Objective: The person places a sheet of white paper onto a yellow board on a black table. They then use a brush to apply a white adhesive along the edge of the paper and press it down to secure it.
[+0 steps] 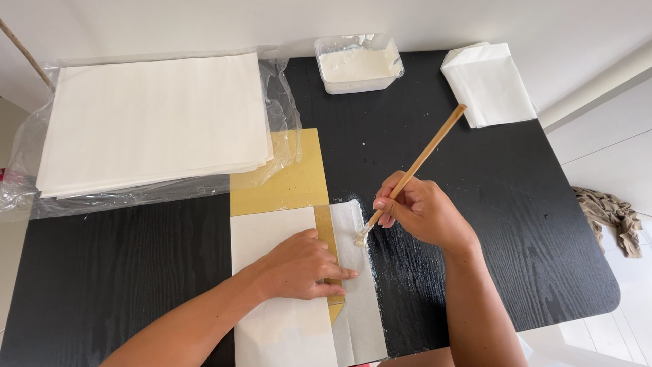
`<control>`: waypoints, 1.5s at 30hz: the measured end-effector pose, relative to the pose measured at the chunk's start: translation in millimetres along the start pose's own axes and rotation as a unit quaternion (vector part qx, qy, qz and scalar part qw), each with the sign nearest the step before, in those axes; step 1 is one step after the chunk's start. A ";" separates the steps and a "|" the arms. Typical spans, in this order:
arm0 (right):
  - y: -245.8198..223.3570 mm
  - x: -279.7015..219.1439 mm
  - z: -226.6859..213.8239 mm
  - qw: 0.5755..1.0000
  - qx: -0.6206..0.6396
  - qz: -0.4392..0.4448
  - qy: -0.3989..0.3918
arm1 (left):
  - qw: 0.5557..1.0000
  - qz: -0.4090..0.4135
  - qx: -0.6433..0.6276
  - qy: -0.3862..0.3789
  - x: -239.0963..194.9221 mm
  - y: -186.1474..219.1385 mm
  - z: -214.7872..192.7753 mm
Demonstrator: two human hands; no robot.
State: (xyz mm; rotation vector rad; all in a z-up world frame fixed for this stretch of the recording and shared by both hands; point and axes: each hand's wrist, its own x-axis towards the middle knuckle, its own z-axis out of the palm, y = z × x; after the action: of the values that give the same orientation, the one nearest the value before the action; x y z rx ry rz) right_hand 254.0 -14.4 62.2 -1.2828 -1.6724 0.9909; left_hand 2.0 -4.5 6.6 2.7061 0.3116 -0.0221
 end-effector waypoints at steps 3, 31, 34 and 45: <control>1.9 1.1 4.1 0.999 -0.013 -0.017 0.025 | 1.000 -0.001 -0.006 0.000 0.3 -1.5 3.3; 34.9 130.9 -45.7 0.949 0.007 -0.138 0.284 | 0.988 -0.084 -0.130 -0.011 5.4 -9.9 15.9; 57.8 168.9 -40.0 0.955 0.046 -0.067 0.285 | 0.988 -0.084 -0.128 0.003 7.9 -17.0 27.3; 87.2 202.8 -12.1 0.907 0.221 0.015 0.358 | 0.970 -0.097 -0.206 0.084 5.6 -18.7 33.0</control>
State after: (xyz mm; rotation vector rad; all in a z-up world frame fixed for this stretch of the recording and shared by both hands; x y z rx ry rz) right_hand 260.7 200.9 12.6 -1.1605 -0.8083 0.7234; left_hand 4.3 0.0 -31.4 2.2612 0.5647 0.1947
